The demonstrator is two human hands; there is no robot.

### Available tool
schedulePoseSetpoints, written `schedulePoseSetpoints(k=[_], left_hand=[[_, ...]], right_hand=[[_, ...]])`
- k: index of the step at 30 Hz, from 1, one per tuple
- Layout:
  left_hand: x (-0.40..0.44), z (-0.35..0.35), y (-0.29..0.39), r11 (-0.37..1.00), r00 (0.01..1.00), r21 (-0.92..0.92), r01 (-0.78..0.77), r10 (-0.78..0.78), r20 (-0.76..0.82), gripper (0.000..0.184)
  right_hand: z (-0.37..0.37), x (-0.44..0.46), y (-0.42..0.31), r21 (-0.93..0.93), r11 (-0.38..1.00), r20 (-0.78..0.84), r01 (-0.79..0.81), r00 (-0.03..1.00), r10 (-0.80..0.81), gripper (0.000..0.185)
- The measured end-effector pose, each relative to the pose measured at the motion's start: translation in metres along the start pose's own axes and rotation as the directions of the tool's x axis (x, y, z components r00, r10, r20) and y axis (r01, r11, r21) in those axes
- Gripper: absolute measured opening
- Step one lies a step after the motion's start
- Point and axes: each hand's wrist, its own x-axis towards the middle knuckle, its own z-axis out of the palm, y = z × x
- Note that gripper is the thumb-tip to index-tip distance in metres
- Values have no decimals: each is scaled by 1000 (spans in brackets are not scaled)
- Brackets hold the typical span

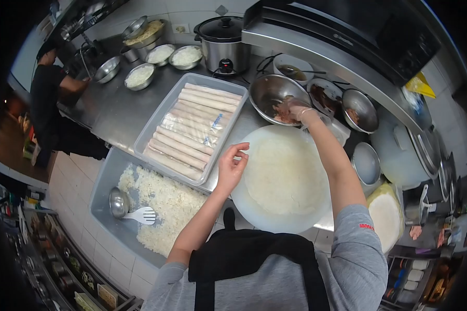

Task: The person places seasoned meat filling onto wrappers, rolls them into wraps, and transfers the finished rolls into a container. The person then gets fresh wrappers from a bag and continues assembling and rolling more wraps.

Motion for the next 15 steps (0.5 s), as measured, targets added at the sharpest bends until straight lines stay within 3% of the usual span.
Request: schedulePoseSetpoints(k=[2,5,8,11,14,15], left_hand=[[2,1,-2,999,1000,-25,30,-29,10,31],[-3,1,-14,994,994,-46,102,-100,45,32],[-5,3,-18,992,991,-16,123,-122,57,32],[-7,1,-19,992,989,-13,129,-128,69,32],[-10,-6,-20,991,990,-1,136,-136,38,31],[-12,-8,-20,990,989,-4,142,-142,32,31]], right_hand=[[40,40,31,-93,995,14,45,999,-44,39],[26,32,0,104,974,81,-200,978,192,37],[43,33,10,236,964,-118,-120,982,151,36],[41,35,22,38,999,-99,8,995,-4,29],[22,30,31,266,956,-52,-124,988,143,22],[16,21,32,426,903,-104,-57,988,111,22]])
